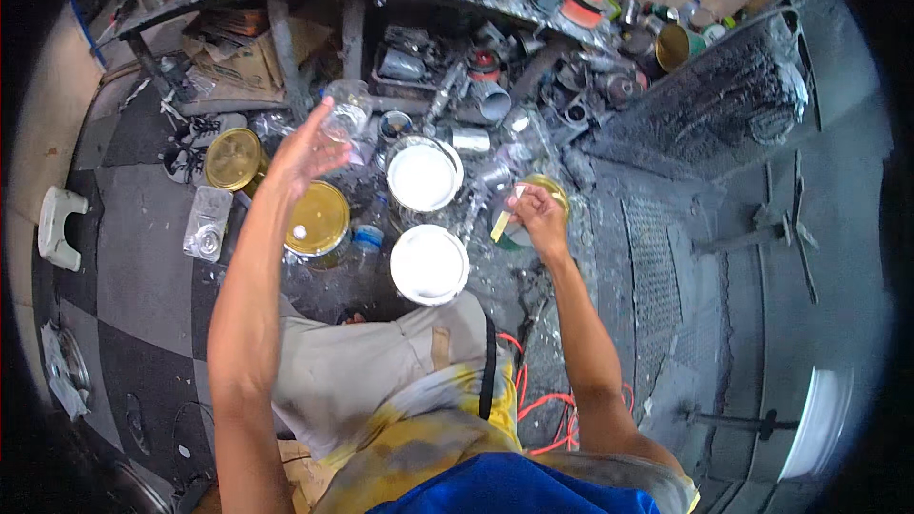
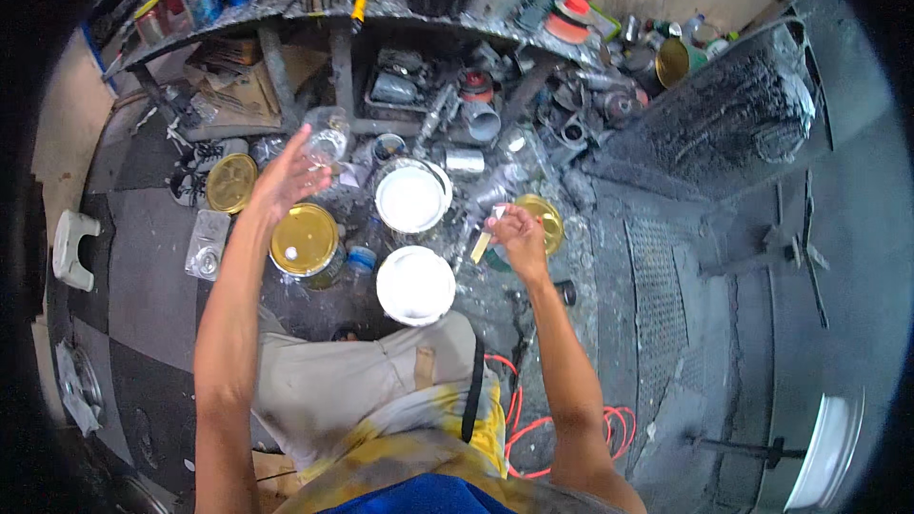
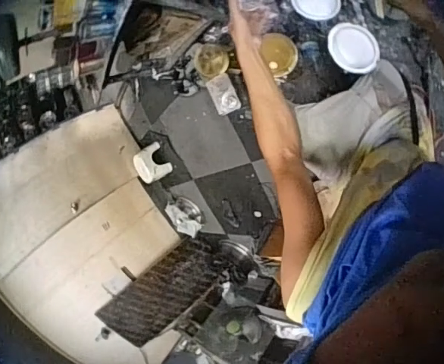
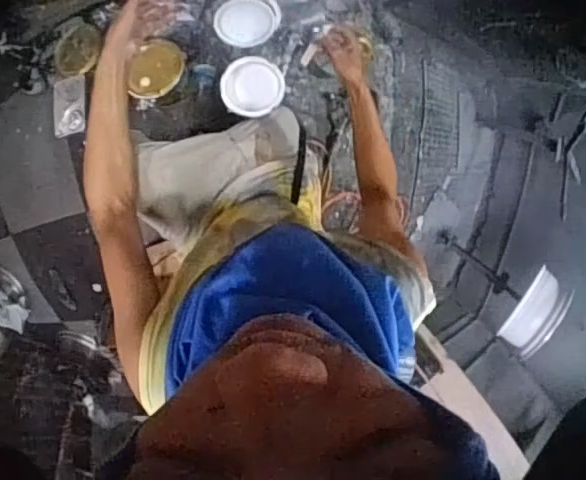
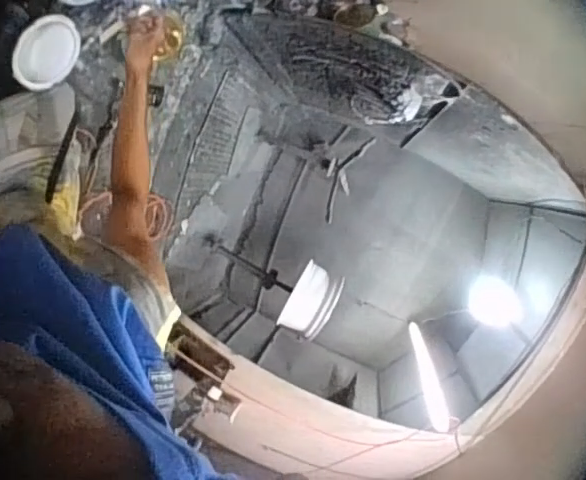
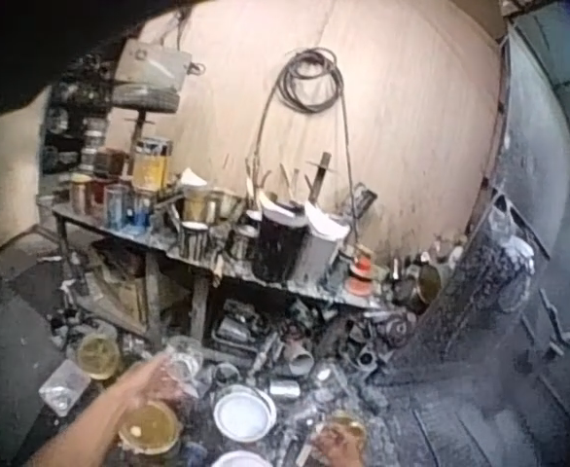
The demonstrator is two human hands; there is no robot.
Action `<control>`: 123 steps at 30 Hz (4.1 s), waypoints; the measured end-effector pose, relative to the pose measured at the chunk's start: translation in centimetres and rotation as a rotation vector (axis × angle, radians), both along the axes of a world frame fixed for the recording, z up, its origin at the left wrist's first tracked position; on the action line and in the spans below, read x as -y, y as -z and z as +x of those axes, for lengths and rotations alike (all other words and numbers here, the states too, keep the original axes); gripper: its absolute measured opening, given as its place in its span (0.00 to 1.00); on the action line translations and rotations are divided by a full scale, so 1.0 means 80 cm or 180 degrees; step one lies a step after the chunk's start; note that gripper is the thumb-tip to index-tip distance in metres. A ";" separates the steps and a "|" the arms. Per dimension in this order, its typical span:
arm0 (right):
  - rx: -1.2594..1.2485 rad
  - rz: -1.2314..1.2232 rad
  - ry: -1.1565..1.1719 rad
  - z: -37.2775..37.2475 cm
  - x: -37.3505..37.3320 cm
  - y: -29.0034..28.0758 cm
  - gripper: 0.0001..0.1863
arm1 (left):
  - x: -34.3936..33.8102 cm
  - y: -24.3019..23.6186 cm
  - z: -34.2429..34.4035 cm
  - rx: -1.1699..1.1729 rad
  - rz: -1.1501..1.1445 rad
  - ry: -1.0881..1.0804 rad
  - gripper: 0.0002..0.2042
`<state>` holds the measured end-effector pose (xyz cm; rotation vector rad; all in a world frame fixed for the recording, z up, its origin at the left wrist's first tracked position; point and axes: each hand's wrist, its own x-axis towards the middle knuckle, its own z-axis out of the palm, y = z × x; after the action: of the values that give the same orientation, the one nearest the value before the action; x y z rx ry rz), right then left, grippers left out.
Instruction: Mix automotive paint and prepare a spray gun for use.
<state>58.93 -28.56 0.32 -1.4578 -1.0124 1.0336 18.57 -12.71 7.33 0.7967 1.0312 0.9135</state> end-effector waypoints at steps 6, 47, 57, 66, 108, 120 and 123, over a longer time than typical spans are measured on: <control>-0.0226 -0.0526 0.0157 0.022 0.138 0.100 0.26 | -0.009 0.002 0.007 -0.0051 0.0062 0.0225 0.54; 0.2748 -0.1384 0.0093 -0.021 0.277 0.110 0.08 | -0.006 0.054 -0.005 -0.0336 -0.0257 0.1054 0.33; 0.2738 -0.1456 -0.0702 -0.047 0.266 0.102 0.09 | -0.011 0.059 -0.005 -0.0276 -0.0191 0.1266 0.40; 0.2180 -0.0420 0.0095 -0.060 0.150 -0.014 0.08 | -0.006 0.058 -0.006 -0.0342 -0.0234 0.1262 0.44; 0.2639 -0.0108 -0.1148 -0.137 0.045 0.092 0.05 | 0.000 0.060 0.023 -0.0659 -0.0187 0.1642 0.37; 0.2996 -0.0233 -0.0794 -0.134 0.048 0.085 0.05 | -0.003 0.068 0.020 -0.0715 -0.0191 0.1624 0.38; 0.2483 -0.0446 -0.1256 -0.130 0.044 0.089 0.05 | -0.001 0.064 0.019 -0.0720 -0.0175 0.1698 0.41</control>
<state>48.49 -32.07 -6.81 -1.8764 -1.8690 0.8096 20.11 -12.66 2.19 1.0788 0.9633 0.3435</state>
